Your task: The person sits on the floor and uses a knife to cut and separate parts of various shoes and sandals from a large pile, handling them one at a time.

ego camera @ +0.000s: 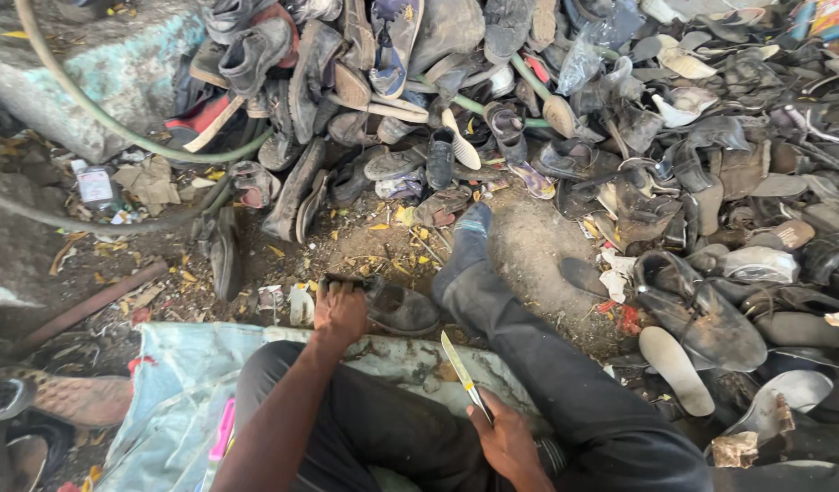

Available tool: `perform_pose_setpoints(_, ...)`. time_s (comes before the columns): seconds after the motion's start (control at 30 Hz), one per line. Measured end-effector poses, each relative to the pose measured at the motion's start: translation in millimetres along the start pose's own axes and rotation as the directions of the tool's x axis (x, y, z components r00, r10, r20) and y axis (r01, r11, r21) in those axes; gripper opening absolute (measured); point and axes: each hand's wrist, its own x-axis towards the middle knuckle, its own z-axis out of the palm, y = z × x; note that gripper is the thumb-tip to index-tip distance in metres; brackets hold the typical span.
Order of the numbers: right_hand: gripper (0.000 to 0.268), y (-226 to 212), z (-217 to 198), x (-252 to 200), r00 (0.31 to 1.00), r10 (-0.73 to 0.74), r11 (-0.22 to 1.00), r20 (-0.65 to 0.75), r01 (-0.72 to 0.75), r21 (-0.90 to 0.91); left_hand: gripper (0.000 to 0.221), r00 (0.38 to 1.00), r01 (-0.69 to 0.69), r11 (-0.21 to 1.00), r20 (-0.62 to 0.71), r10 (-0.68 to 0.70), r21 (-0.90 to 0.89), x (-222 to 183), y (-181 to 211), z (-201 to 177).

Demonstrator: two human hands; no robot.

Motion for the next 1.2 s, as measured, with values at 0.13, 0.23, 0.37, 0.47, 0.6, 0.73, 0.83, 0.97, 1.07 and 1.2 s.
perform_pose_setpoints(0.13, 0.042, -20, -3, -7, 1.0, -0.018, 0.999, 0.01, 0.018, -0.033, 0.027, 0.966, 0.076, 0.997, 0.247, -0.076, 0.01, 1, 6, -3)
perform_pose_setpoints(0.23, 0.04, -32, -7, -19, 1.0, -0.026, 1.0, 0.003, 0.026, 0.0, 0.036, 0.91, 0.045, 0.997, 0.408, -0.069, 0.069, -3, 33, -6)
perform_pose_setpoints(0.37, 0.041, -37, -5, -29, 0.997, 0.071, 0.997, 0.025, -0.072, 0.018, 0.036, 0.964, -0.022, 1.0, 0.265, 0.027, -0.021, -19, 62, -2)
perform_pose_setpoints(0.47, 0.039, -35, 3, -22, 0.999, 0.05, 0.998, -0.015, -0.05, -0.042, 0.03, 0.977, 0.098, 0.962, 0.21, -0.044, -0.253, -24, 65, 1)
perform_pose_setpoints(0.6, 0.041, -31, 19, 3, 0.961, -0.245, 0.963, -0.132, 0.225, -0.151, 0.025, 0.999, -0.041, 0.885, -0.014, 0.039, -0.463, -30, 59, 6)
perform_pose_setpoints(0.73, 0.045, -39, 28, 46, 0.971, -0.228, 0.926, -0.072, 0.193, -0.325, 0.023, 0.991, -0.095, 0.844, -0.132, 0.029, -0.528, -30, 57, 2)
perform_pose_setpoints(0.83, 0.045, -51, 43, 78, 0.953, -0.29, 0.879, -0.09, 0.228, -0.419, 0.02, 0.997, -0.075, 0.839, -0.061, 0.05, -0.539, -32, 54, 1)
perform_pose_setpoints(0.97, 0.05, -58, 64, 106, 0.946, -0.316, 0.858, -0.071, 0.254, -0.446, 0.024, 0.993, -0.108, 0.836, -0.105, 0.061, -0.538, -28, 54, 9)
perform_pose_setpoints(1.07, 0.055, -59, 67, 109, 0.942, -0.326, 0.844, -0.078, 0.253, -0.473, 0.028, 0.978, -0.167, 0.813, -0.197, 0.066, -0.557, -24, 51, 15)
perform_pose_setpoints(1.2, 0.076, -50, 52, 79, 0.981, -0.183, 0.794, 0.069, 0.189, -0.577, 0.032, 0.969, -0.193, 0.785, -0.238, 0.059, -0.589, -27, 46, 18)
